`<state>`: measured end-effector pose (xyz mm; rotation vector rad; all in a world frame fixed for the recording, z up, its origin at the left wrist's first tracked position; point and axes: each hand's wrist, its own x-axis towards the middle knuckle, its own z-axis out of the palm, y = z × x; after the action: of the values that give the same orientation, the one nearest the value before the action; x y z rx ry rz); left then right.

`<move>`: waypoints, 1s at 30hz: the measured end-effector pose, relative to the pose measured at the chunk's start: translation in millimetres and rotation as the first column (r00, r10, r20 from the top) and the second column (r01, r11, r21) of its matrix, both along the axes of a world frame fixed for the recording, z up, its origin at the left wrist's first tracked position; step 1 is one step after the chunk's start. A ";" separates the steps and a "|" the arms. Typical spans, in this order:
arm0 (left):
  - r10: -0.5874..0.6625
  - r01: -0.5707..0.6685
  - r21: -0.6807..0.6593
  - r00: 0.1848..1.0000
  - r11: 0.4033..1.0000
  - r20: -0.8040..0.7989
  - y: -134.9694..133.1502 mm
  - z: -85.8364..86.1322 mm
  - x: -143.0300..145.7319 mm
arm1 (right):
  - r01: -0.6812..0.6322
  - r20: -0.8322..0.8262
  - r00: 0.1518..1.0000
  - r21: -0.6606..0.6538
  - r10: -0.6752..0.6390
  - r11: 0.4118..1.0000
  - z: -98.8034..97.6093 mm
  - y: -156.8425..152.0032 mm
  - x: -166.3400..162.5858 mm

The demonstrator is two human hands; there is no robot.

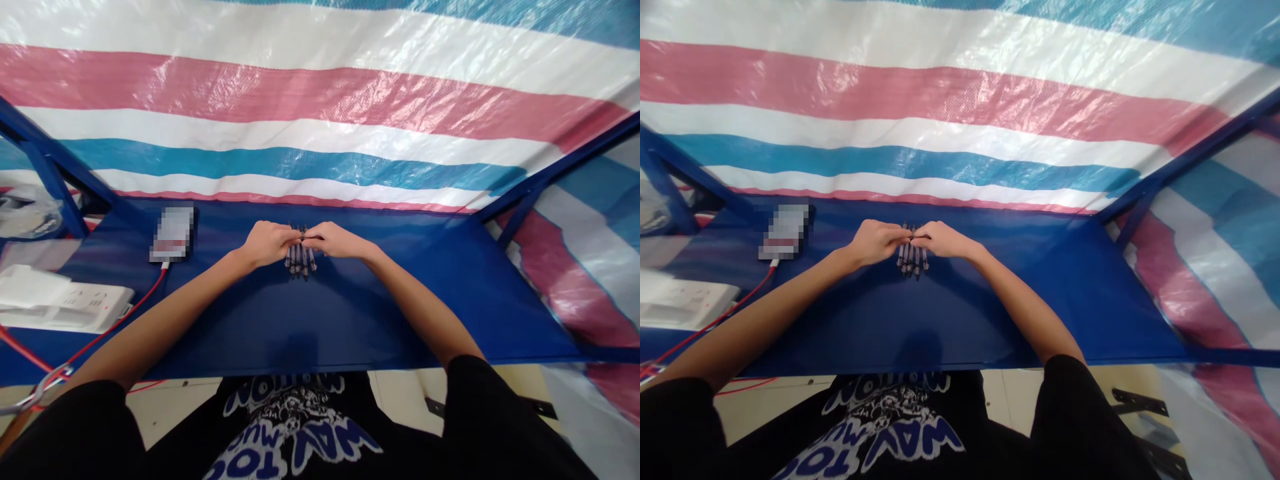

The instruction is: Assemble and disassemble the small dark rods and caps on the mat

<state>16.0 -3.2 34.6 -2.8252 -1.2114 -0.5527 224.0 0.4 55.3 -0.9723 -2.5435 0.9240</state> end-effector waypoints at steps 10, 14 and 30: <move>0.123 -0.108 -0.195 0.990 0.975 0.066 1.7 10.0 -0.1 | 0.067 0.261 0.949 0.383 -0.177 0.921 5.1 -8.2 -8.5; 0.145 -0.067 -0.372 0.972 0.926 0.185 2.8 19.5 -1.2 | 0.063 0.323 0.918 0.453 -0.229 0.890 11.6 -14.3 -10.9; 0.064 0.043 -0.394 0.965 0.918 0.254 7.4 38.7 -13.7 | 0.155 -0.071 0.988 0.489 -0.138 0.858 1.0 -4.7 -7.9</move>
<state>2.3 4.2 73.3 -3.1494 -1.5430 -0.7848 216.1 -4.3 56.3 -0.9532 -2.4438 0.2147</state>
